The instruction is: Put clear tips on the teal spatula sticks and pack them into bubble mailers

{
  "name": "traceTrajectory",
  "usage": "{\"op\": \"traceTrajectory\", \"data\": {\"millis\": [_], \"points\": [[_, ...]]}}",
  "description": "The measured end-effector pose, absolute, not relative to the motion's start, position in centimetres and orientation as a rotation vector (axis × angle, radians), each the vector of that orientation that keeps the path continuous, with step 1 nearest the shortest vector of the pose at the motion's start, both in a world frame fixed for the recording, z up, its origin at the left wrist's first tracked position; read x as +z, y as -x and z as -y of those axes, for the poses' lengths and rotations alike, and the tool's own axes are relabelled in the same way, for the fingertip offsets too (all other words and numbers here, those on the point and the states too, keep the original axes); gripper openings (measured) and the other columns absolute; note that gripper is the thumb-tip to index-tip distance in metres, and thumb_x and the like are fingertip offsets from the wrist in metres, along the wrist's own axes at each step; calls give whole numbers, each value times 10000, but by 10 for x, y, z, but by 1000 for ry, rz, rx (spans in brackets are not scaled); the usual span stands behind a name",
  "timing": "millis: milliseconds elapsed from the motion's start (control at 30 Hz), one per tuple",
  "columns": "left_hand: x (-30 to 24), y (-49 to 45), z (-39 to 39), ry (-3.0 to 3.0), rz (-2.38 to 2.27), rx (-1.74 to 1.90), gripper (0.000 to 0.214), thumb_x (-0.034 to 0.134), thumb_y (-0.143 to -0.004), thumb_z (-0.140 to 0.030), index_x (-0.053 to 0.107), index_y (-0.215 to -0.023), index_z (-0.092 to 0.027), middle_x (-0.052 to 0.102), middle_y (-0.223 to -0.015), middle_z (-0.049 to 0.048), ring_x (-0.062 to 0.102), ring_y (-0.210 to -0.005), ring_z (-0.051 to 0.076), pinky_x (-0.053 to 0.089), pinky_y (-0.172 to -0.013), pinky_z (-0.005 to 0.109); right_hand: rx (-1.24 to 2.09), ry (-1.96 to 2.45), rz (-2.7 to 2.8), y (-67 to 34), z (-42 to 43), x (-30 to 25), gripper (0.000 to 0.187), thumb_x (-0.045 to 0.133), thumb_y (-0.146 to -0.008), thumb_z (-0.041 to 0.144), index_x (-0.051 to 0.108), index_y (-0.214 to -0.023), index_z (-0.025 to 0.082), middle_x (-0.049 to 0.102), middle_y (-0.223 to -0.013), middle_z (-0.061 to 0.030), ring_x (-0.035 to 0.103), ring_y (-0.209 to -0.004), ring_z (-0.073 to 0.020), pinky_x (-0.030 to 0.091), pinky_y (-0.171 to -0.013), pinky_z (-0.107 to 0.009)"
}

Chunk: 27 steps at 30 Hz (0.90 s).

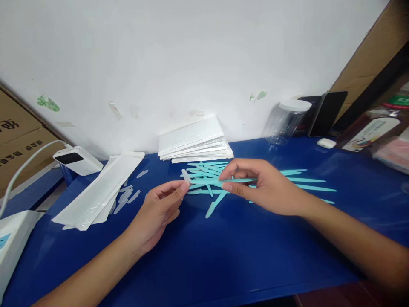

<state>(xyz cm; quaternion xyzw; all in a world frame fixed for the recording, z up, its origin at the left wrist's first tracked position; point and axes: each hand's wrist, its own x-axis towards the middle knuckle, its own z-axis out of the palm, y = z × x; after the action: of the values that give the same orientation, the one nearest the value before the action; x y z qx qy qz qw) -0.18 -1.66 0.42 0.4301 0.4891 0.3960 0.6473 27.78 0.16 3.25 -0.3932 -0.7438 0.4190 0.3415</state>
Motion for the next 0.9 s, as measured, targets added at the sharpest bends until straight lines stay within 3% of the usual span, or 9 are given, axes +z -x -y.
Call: {"op": "traceTrajectory", "data": {"millis": [233,467,633,767,900], "points": [[6,-2,18,-1040,-1142,888,334,851,-866,-504,718,-858,-198,216,-584,-98,111,-508,61,153,-453,222,988,1042,2006,-276,3,32,196,725,-972,441,766,-1064,273,768,-1142,-60,708,-1050,-254,581,-851,-360],[3,-4,19,-1220,-1156,872,288,844,-871,-473,745,-904,-204,350,-683,-62,159,-529,60,120,-462,253,902,1022,2029,-269,6,26,146,727,-979,385,760,-1073,278,757,-1095,-48,675,-914,-210,544,-697,-300],[6,-2,17,-1591,-1255,855,347,814,-882,-504,717,-789,-185,430,-666,-33,317,-584,99,232,-516,257,938,1013,2017,-271,6,26,156,740,-974,405,785,-1070,291,760,-1098,-39,694,-974,-216,567,-763,-312],[7,4,16,-1874,-1254,784,416,603,-1026,-539,699,-825,-188,432,-659,-28,361,-610,130,268,-563,282,953,1010,2003,-274,3,28,163,774,-947,405,800,-1057,287,771,-1083,-32,714,-993,-220,578,-793,-316],[5,9,18,-1977,-1090,713,509,332,-1137,-480,497,-749,-194,404,-670,-32,358,-608,131,275,-593,298,1001,963,2014,-274,2,29,170,804,-928,396,808,-1046,274,775,-1048,-23,727,-971,-208,582,-827,-321]]}}
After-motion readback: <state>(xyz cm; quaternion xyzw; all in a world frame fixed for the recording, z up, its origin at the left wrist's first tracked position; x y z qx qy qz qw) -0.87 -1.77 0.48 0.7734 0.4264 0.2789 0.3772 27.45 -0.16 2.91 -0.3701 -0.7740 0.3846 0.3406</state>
